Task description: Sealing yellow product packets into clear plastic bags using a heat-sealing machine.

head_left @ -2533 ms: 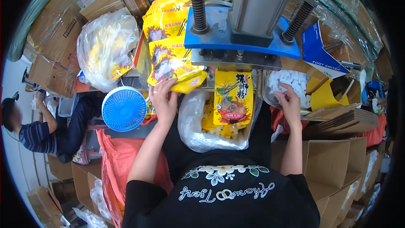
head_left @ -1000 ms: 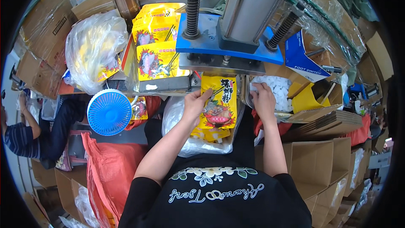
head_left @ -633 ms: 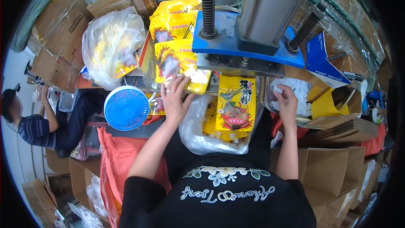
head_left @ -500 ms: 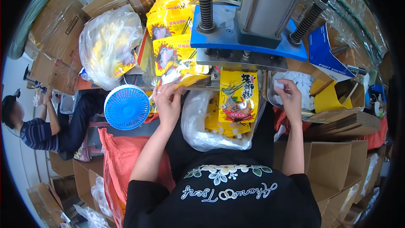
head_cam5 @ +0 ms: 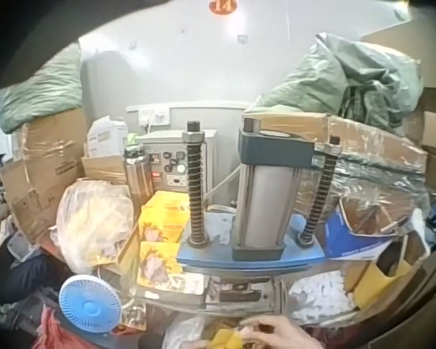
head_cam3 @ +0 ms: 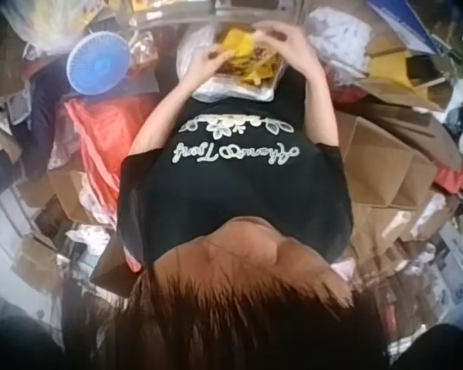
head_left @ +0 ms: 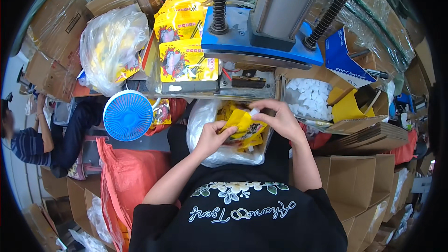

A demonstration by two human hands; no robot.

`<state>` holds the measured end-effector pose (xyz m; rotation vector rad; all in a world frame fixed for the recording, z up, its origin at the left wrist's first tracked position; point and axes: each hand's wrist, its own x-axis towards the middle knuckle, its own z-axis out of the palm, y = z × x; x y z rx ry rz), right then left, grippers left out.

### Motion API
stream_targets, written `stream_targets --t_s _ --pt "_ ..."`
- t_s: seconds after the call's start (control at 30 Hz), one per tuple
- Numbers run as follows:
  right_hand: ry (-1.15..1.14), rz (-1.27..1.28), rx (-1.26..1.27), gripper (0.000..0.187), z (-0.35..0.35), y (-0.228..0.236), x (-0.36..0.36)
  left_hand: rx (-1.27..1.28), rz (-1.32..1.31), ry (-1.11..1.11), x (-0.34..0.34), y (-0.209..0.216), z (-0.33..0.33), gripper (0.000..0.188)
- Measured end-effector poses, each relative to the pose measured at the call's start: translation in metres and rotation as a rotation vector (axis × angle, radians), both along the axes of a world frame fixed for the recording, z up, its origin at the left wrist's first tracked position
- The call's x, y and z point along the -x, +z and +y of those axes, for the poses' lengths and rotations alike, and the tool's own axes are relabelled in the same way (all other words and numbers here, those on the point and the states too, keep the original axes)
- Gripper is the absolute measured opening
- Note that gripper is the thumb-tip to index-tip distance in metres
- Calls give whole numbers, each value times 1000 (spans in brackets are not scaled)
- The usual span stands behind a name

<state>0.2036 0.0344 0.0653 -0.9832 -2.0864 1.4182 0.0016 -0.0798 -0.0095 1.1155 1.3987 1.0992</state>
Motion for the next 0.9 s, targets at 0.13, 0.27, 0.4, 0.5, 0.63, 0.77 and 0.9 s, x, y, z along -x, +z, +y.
stream_targets --t_s 0.13,0.27,0.4,0.5,0.63,0.77,0.9 --pt "-236 6 -290 44 13 -1 -11 -43 -202 217 -10 -18 37 32" --pt "-423 -271 -367 46 23 5 -52 125 -456 275 -19 6 67 24" --pt "-419 -480 -615 42 17 -17 -75 82 -645 277 -21 5 84 22" --pt "-293 -583 -703 31 12 -39 -72 125 -686 277 -14 -2 86 20" --pt "-244 -563 -753 25 19 -43 -69 -162 -32 231 16 14 88 18" --pt "-360 -214 -516 25 38 -48 -75 -451 970 426 76 23 84 67" --pt "-658 165 -167 26 49 -54 -83 -429 1124 331 85 -8 37 64"
